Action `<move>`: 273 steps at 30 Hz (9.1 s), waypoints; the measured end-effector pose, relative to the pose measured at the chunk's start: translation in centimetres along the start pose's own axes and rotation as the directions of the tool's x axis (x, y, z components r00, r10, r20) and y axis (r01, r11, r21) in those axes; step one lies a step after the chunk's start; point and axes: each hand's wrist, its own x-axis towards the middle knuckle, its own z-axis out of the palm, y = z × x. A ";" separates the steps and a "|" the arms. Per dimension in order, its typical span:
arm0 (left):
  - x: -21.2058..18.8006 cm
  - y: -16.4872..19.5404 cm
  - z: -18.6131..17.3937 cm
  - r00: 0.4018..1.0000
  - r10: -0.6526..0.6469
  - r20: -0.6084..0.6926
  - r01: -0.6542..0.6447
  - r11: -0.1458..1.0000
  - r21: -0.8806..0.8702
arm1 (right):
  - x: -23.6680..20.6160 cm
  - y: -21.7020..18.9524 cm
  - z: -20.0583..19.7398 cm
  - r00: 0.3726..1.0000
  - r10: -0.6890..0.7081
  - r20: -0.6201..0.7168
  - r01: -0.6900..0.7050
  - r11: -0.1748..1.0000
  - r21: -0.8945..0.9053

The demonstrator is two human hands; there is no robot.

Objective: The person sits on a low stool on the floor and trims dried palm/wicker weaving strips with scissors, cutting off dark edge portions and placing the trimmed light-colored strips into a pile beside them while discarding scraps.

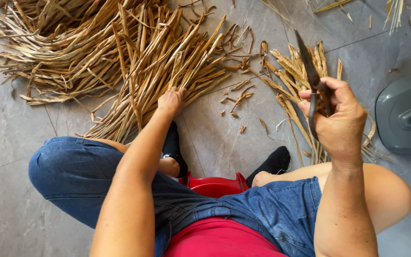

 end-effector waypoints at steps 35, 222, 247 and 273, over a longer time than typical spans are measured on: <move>-14.0 22.3 -19.2 0.489 0.353 -0.798 -0.758 0.624 -0.188 | 0.0 -5.2 0.8 0.975 0.092 -0.204 0.077 0.716 0.693; 3.5 5.7 4.4 0.942 -0.273 -0.195 0.288 0.956 0.057 | 3.3 24.4 -17.4 0.848 0.530 0.023 -0.217 0.387 -0.896; -14.0 21.6 -10.8 0.845 0.172 -0.506 -0.533 0.344 -0.773 | -1.2 -2.3 -0.1 0.989 -0.146 0.035 0.108 0.851 0.514; -12.4 20.0 -10.7 0.951 0.069 -0.302 -0.245 -0.429 -0.870 | -3.5 -3.1 3.4 0.975 -0.124 0.182 0.124 0.992 0.012</move>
